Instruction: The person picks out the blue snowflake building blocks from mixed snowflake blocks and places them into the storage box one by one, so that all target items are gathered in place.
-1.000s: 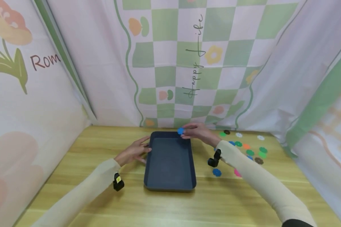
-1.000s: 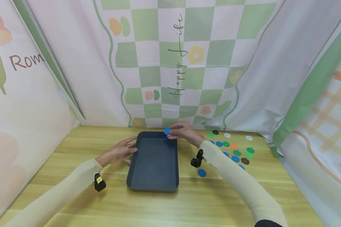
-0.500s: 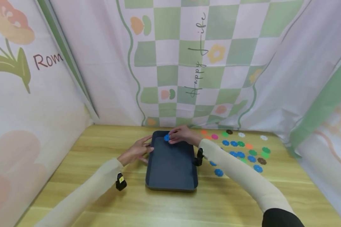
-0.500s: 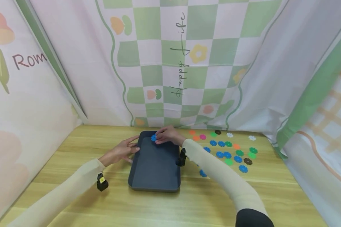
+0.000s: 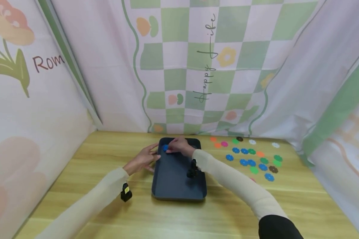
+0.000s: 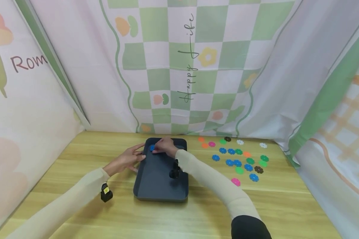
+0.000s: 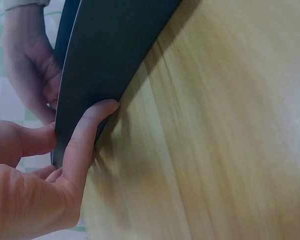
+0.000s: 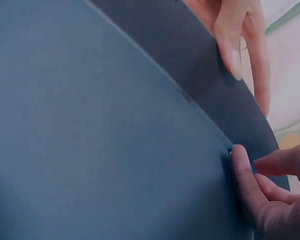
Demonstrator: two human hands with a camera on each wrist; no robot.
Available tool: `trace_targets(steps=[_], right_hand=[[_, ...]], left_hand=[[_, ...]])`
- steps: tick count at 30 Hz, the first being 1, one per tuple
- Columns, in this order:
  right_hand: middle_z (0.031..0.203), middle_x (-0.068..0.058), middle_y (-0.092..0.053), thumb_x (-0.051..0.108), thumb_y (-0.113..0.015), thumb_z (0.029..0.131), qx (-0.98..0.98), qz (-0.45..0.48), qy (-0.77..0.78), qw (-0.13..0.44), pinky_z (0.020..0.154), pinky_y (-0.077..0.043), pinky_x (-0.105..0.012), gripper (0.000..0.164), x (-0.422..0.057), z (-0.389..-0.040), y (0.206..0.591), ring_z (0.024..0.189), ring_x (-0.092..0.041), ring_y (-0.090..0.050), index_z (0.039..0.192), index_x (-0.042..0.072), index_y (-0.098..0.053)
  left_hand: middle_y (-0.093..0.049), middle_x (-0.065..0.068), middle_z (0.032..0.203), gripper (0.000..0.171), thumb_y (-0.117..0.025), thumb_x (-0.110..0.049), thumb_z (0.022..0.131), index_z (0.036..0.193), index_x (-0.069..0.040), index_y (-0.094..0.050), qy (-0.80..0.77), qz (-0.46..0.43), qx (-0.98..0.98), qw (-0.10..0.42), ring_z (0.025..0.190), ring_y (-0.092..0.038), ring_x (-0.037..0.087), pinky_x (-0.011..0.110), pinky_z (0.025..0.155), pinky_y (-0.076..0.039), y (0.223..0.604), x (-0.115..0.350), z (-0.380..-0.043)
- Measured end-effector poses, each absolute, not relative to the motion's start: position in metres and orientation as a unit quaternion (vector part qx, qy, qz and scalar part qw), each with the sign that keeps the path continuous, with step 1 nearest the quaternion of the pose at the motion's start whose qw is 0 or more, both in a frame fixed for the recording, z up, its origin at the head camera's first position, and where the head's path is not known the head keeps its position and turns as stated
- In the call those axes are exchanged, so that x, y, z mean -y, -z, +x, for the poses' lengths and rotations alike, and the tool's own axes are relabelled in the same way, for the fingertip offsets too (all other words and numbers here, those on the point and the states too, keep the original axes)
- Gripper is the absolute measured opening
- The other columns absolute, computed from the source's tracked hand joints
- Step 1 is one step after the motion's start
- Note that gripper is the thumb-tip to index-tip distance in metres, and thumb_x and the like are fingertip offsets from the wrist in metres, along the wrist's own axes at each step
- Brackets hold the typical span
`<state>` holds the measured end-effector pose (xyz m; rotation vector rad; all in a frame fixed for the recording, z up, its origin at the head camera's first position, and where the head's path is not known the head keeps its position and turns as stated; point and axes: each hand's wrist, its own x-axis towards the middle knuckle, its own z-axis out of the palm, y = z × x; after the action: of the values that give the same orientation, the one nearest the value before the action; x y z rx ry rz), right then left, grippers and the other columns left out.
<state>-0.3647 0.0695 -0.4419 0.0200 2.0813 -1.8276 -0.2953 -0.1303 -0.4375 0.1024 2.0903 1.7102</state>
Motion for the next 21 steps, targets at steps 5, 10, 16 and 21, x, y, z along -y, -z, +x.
trace_targets(steps=[5, 10, 16, 21], right_hand=[[0.123, -0.036, -0.068, -0.005, -0.059, 0.101, -0.749, -0.014, 0.633, 0.196, 0.092, -0.065, -0.04, 0.026, -0.075, -0.362, 0.434, 0.087, -0.028, -0.078, 0.123, -0.019, -0.062], [0.124, -0.036, -0.067, -0.002, -0.052, 0.103, -0.789, -0.056, 0.579, 0.198, 0.09, -0.066, -0.045, 0.035, -0.091, -0.36, 0.423, 0.102, -0.04, -0.075, 0.134, -0.016, -0.055], [0.126, -0.035, -0.066, 0.002, -0.049, 0.107, -0.807, -0.085, 0.56, 0.164, 0.094, -0.064, -0.051, 0.038, -0.113, -0.357, 0.409, 0.098, -0.037, -0.075, 0.141, -0.014, -0.051], [0.13, -0.038, -0.063, 0.004, -0.049, 0.108, -0.811, -0.098, 0.565, 0.118, 0.099, -0.06, -0.056, 0.04, -0.142, -0.355, 0.393, 0.1, -0.04, -0.074, 0.144, -0.013, -0.049]], left_hand=[[-0.023, 0.032, 0.168, 0.07, -0.054, -0.004, 0.108, 0.168, -0.011, -0.02, -0.618, 0.036, -0.753, 0.221, 0.15, -0.036, 0.049, 0.052, 0.072, -0.067, 0.437, 0.13, -0.295], [-0.022, 0.028, 0.17, 0.077, -0.058, 0.0, 0.105, 0.169, -0.013, -0.016, -0.623, 0.037, -0.753, 0.207, 0.148, -0.039, 0.049, 0.056, 0.075, -0.066, 0.438, 0.13, -0.295], [-0.024, 0.027, 0.169, 0.079, -0.062, 0.001, 0.103, 0.169, -0.011, -0.02, -0.624, 0.048, -0.754, 0.2, 0.143, -0.047, 0.048, 0.045, 0.069, -0.068, 0.439, 0.132, -0.296], [-0.028, 0.031, 0.166, 0.068, -0.061, -0.004, 0.105, 0.165, -0.005, -0.028, -0.626, 0.05, -0.748, 0.214, 0.141, -0.05, 0.047, 0.036, 0.064, -0.067, 0.44, 0.138, -0.298]])
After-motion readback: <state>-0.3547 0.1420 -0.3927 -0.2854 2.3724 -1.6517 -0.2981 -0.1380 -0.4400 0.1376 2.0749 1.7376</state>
